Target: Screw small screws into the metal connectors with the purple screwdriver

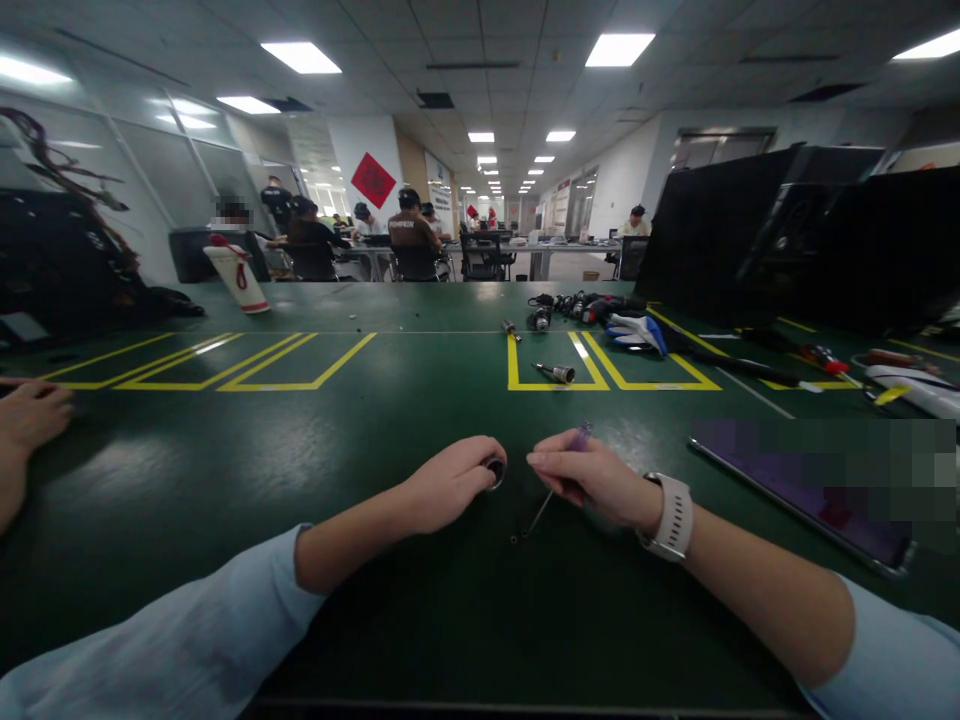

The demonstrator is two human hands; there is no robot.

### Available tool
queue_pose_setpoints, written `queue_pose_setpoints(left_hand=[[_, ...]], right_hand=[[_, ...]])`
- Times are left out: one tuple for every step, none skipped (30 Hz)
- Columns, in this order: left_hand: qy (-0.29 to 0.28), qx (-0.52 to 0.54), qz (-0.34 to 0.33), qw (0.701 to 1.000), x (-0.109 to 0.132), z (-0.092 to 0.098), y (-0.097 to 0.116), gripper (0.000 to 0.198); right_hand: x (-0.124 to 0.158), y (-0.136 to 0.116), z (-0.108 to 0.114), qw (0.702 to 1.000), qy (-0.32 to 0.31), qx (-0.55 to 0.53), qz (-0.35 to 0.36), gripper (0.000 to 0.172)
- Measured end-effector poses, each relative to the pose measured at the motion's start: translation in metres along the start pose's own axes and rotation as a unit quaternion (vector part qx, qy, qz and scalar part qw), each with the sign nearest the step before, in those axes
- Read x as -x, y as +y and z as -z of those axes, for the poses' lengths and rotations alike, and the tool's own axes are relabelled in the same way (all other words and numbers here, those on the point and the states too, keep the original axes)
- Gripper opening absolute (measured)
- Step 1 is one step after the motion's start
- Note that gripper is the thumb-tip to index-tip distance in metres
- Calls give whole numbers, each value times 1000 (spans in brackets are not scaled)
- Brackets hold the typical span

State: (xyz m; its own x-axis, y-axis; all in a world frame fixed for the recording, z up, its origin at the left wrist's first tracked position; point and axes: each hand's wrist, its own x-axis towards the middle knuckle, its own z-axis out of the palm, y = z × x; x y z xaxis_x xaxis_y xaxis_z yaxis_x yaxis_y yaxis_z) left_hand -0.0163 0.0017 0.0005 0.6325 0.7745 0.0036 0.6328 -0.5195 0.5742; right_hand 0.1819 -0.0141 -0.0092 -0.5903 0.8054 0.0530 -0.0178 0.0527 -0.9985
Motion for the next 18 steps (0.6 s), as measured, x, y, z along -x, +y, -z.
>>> queue_pose_setpoints(left_hand=[[-6, -41, -16, 999, 3, -1, 4, 20], [-11, -85, -38, 996, 5, -2, 9, 19], [-13, -128, -63, 990, 8, -4, 13, 18], [-14, -169, -85, 982, 10, -6, 16, 17], [-16, -203, -102, 974, 12, -9, 19, 17], [-19, -231, -115, 966, 13, -11, 21, 18], [-24, -254, -126, 959, 14, -13, 22, 19], [-30, -273, -135, 952, 14, -14, 24, 20], [-35, -290, -145, 945, 15, -15, 25, 20], [-38, -305, -156, 939, 15, -15, 26, 20], [-39, -318, -166, 933, 15, -15, 27, 21], [-38, -329, -176, 927, 15, -15, 28, 21], [-37, -337, -184, 922, 16, -14, 29, 22], [-37, -342, -191, 920, 17, -13, 30, 22], [-36, -342, -195, 918, 17, -13, 30, 23], [-37, -338, -195, 920, 18, -12, 31, 23], [-39, -329, -192, 924, 18, -11, 31, 22], [-40, -315, -184, 930, 18, -11, 31, 22]], right_hand=[[0, 0, 0, 1000, -3, 3, 0, 35], [-1, 1, 1, 1000, -5, 8, 0, 35], [-1, 0, 1, 1000, -7, 15, 1, 35], [-1, 0, 1, 1000, -9, 22, 2, 36], [0, -1, 0, 999, -9, 31, 2, 36], [0, -2, 0, 999, -9, 39, 1, 36], [0, -3, 0, 999, -10, 47, 1, 37], [0, -3, -1, 998, -10, 55, 1, 37], [0, -3, -1, 998, -10, 61, 1, 38], [1, -4, -1, 998, -9, 67, 1, 38], [1, -3, 0, 997, -8, 70, 2, 38], [1, -3, 0, 997, -8, 73, 3, 38], [1, -3, 0, 997, -7, 73, 4, 38], [1, -3, 0, 997, -7, 72, 6, 38], [1, -3, 0, 997, -7, 71, 8, 38], [2, -3, 0, 998, -6, 68, 11, 38], [2, -3, 0, 998, -4, 66, 14, 38], [2, -3, 0, 998, -2, 64, 18, 37]])
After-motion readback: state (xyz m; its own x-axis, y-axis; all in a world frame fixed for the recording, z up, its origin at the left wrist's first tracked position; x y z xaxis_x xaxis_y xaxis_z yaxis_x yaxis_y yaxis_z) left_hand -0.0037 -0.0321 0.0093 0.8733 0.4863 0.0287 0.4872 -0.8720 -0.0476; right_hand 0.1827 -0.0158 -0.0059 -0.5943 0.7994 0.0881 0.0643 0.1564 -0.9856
